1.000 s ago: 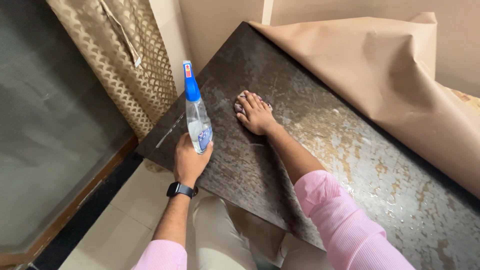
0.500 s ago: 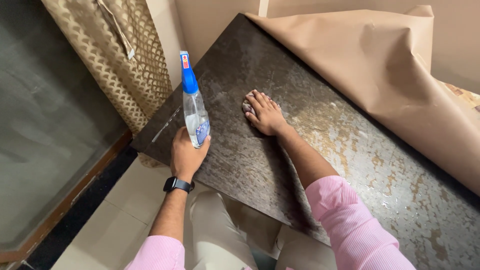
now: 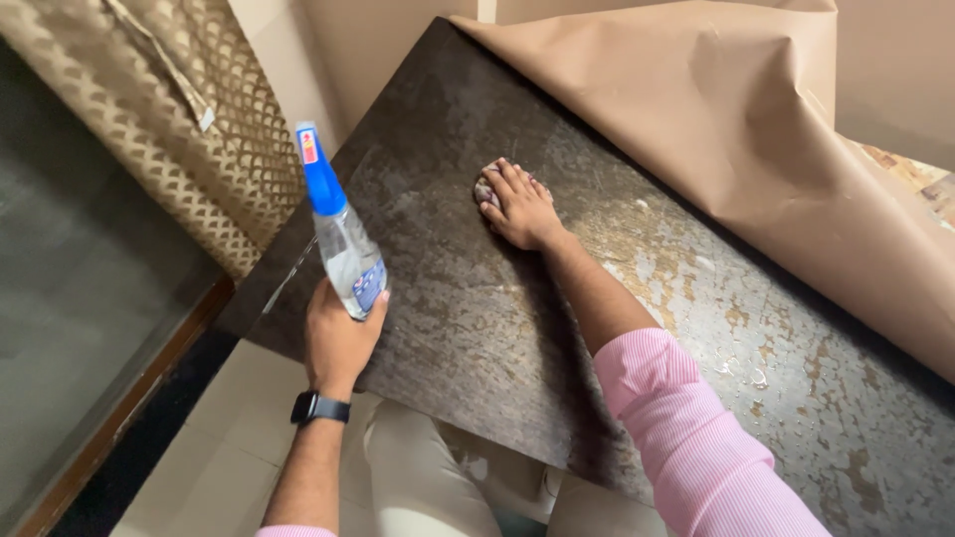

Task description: The person sprays a liquid cleaner onto a dark tabletop and wipes it with a cloth. The person repeatedly sprays and wipes the surface, moving the cloth across the table. Finally, the person places the cleaning tools on a chair and pulls a brown paper sheet over the table.

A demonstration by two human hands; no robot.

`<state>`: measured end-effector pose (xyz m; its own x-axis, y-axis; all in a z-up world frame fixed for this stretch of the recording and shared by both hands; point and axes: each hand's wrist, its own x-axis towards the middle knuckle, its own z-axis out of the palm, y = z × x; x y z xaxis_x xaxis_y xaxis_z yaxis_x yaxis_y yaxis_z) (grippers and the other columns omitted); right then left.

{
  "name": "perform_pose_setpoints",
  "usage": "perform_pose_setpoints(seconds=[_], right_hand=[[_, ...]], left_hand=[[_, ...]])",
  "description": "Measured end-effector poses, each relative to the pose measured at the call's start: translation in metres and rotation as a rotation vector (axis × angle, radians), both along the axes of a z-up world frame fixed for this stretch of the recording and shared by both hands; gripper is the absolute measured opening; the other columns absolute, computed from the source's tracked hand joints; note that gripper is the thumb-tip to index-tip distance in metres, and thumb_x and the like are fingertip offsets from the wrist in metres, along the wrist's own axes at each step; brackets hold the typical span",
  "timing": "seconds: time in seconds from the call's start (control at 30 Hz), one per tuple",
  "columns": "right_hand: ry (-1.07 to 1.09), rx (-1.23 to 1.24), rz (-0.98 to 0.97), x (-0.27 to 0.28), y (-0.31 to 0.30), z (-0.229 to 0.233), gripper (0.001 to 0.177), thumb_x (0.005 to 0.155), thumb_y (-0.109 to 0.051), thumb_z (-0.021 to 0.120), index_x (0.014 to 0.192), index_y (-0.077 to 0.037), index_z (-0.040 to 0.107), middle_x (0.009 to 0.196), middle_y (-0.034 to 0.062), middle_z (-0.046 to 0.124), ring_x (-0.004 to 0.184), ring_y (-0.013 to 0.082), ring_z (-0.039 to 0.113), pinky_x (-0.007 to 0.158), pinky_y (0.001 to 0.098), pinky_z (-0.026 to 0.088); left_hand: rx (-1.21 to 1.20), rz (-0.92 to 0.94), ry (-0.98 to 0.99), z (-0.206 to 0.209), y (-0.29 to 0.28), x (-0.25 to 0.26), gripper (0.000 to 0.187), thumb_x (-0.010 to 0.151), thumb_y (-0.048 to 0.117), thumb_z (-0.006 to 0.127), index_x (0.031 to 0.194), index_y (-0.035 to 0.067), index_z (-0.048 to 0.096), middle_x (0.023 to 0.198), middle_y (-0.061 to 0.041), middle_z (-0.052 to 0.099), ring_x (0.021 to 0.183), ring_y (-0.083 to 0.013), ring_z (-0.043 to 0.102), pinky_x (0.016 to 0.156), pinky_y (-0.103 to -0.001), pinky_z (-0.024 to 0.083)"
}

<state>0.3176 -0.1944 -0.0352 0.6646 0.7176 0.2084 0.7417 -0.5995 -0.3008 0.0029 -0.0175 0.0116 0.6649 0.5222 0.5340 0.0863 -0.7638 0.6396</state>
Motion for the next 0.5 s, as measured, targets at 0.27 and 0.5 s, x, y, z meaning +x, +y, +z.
perform_pose_setpoints(seconds=[0.27,0.5], right_hand=[[-0.003,0.001,-0.095,0.062,-0.017,-0.005,0.066,0.102,-0.051,0.048,0.159,-0.021,0.034,0.17,0.012,0.023,0.156,0.0362,0.022,0.125,0.053,0.018],[-0.009,0.0,-0.139,0.127,-0.024,-0.013,0.067,0.102,-0.052,0.048,0.159,-0.019,0.034,0.169,0.0165,0.02,0.155,0.0381,0.019,0.123,0.0558,0.016]], left_hand=[[-0.019,-0.017,0.006,0.006,-0.001,0.002,0.046,0.084,0.024,0.08,0.121,0.0,0.067,0.118,-0.022,0.069,0.108,-0.042,0.066,0.092,-0.047,0.053],[-0.063,0.029,0.108,0.005,0.001,0.005,0.046,0.081,0.026,0.082,0.117,0.0,0.068,0.114,-0.022,0.07,0.104,-0.0409,0.068,0.09,-0.047,0.053]])
